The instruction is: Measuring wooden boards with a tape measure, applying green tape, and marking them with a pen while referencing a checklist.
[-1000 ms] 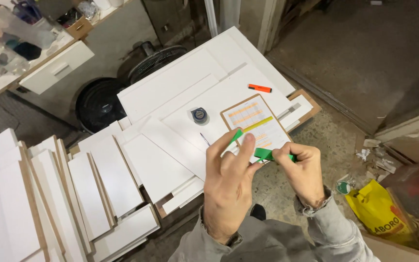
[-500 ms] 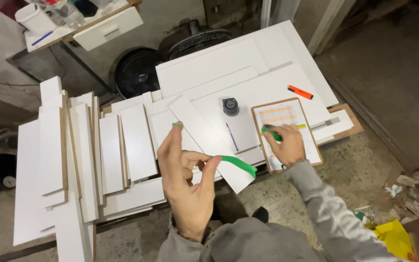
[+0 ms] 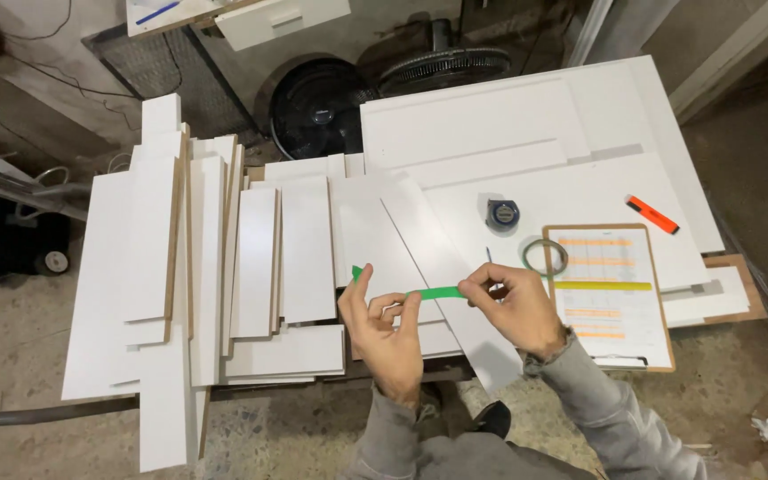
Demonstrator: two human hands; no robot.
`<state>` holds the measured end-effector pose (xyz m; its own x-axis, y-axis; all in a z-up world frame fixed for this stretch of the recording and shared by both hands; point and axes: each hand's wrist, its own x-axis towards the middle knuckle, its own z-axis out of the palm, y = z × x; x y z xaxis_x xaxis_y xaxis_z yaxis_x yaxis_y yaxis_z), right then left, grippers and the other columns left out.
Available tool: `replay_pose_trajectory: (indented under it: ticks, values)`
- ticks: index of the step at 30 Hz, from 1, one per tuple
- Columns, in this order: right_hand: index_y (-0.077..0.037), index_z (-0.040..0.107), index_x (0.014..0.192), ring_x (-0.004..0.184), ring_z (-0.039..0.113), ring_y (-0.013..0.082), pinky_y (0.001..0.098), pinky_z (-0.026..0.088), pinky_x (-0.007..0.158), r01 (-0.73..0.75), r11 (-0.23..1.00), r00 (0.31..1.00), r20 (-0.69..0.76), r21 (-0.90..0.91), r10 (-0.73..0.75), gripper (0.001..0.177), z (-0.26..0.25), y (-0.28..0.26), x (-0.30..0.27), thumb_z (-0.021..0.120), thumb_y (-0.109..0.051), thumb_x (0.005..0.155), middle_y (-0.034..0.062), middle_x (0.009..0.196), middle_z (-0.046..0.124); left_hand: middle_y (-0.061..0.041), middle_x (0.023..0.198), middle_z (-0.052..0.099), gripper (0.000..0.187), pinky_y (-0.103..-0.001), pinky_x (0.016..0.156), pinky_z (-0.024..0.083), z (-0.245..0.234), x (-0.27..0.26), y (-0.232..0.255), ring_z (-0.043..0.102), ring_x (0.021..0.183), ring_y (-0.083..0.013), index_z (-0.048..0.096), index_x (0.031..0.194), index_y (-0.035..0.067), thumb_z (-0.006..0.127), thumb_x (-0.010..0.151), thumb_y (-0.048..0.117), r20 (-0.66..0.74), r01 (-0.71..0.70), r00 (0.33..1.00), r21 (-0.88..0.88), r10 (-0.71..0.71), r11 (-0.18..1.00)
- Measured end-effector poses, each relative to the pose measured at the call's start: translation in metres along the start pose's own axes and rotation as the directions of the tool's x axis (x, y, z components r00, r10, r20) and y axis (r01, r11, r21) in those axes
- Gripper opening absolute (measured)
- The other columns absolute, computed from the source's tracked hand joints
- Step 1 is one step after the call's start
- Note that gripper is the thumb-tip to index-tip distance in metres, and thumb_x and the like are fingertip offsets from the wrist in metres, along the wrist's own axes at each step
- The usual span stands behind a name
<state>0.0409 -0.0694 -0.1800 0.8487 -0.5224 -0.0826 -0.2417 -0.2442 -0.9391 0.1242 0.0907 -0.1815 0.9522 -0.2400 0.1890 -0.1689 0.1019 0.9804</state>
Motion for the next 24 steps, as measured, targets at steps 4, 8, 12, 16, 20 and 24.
replay_pose_trajectory:
  ticks: [4, 8, 12, 16, 20, 24]
  values:
    - [-0.002, 0.076, 0.087, 0.055, 0.063, 0.0123, 0.0297, 0.05, 0.051, -0.061, 0.971, 0.997, 0.036, -0.231, 0.072, 0.023, 0.015, 0.013, 0.075, 0.073, -0.024, 0.092, 0.0053, 0.065, 0.072, -0.015, 0.142, 0.04, 0.066, -0.033, 0.074, 0.063, 0.004, 0.055, -0.041, 0.071, 0.091, -0.02, 0.048, 0.141, -0.002, 0.073, 0.081, -0.012, -0.055, 0.184, 0.981, -0.033, -0.185, 0.982]
    - [-0.003, 0.076, 0.088, 0.055, 0.066, 0.015, 0.033, 0.051, 0.053, -0.019, 0.92, 0.995, 0.083, -0.392, 0.056, 0.025, 0.036, 0.038, 0.164, 0.072, -0.028, 0.092, 0.0061, 0.067, 0.073, -0.013, 0.14, 0.042, 0.066, -0.034, 0.076, 0.063, 0.018, 0.116, -0.109, 0.072, 0.09, -0.0217, 0.048, 0.139, -0.002, 0.073, 0.078, -0.013, -0.124, 0.318, 0.94, -0.029, -0.319, 0.948]
    - [-0.003, 0.076, 0.089, 0.06, 0.067, 0.0204, 0.0382, 0.052, 0.06, 0.009, 0.857, 0.981, 0.169, -0.515, 0.092, 0.027, 0.055, 0.081, 0.237, 0.072, -0.029, 0.093, 0.0086, 0.07, 0.074, -0.014, 0.138, 0.04, 0.066, -0.033, 0.08, 0.064, 0.034, 0.158, -0.187, 0.072, 0.091, -0.023, 0.046, 0.14, -0.004, 0.072, 0.08, -0.013, -0.165, 0.349, 0.926, 0.022, -0.341, 0.937]
    - [-0.004, 0.077, 0.089, 0.065, 0.069, 0.0204, 0.038, 0.055, 0.064, -0.098, 0.828, 0.952, 0.191, -0.552, 0.24, 0.026, 0.067, 0.122, 0.288, 0.074, -0.029, 0.091, 0.0092, 0.074, 0.076, -0.012, 0.136, 0.04, 0.067, -0.031, 0.083, 0.061, 0.052, 0.185, -0.239, 0.072, 0.091, -0.0211, 0.046, 0.139, -0.003, 0.073, 0.078, -0.013, -0.219, 0.441, 0.877, 0.011, -0.428, 0.898]
    - [-0.005, 0.078, 0.09, 0.066, 0.071, 0.0202, 0.0375, 0.057, 0.066, -0.17, 0.783, 0.934, 0.155, -0.598, 0.321, 0.023, 0.076, 0.155, 0.32, 0.074, -0.028, 0.091, 0.0093, 0.077, 0.077, -0.014, 0.135, 0.04, 0.064, -0.029, 0.083, 0.061, 0.066, 0.201, -0.271, 0.071, 0.091, -0.0187, 0.048, 0.139, -0.002, 0.072, 0.081, -0.013, -0.215, 0.429, 0.889, 0.074, -0.405, 0.9]
    - [-0.004, 0.078, 0.091, 0.066, 0.072, 0.0218, 0.0373, 0.058, 0.068, -0.186, 0.768, 0.928, 0.148, -0.612, 0.342, 0.023, 0.08, 0.163, 0.333, 0.074, -0.027, 0.091, 0.0108, 0.079, 0.077, -0.014, 0.134, 0.043, 0.063, -0.027, 0.076, 0.063, 0.074, 0.208, -0.289, 0.067, 0.082, -0.0165, 0.054, 0.138, 0.002, 0.073, 0.08, -0.013, -0.233, 0.419, 0.899, 0.22, -0.37, 0.881]
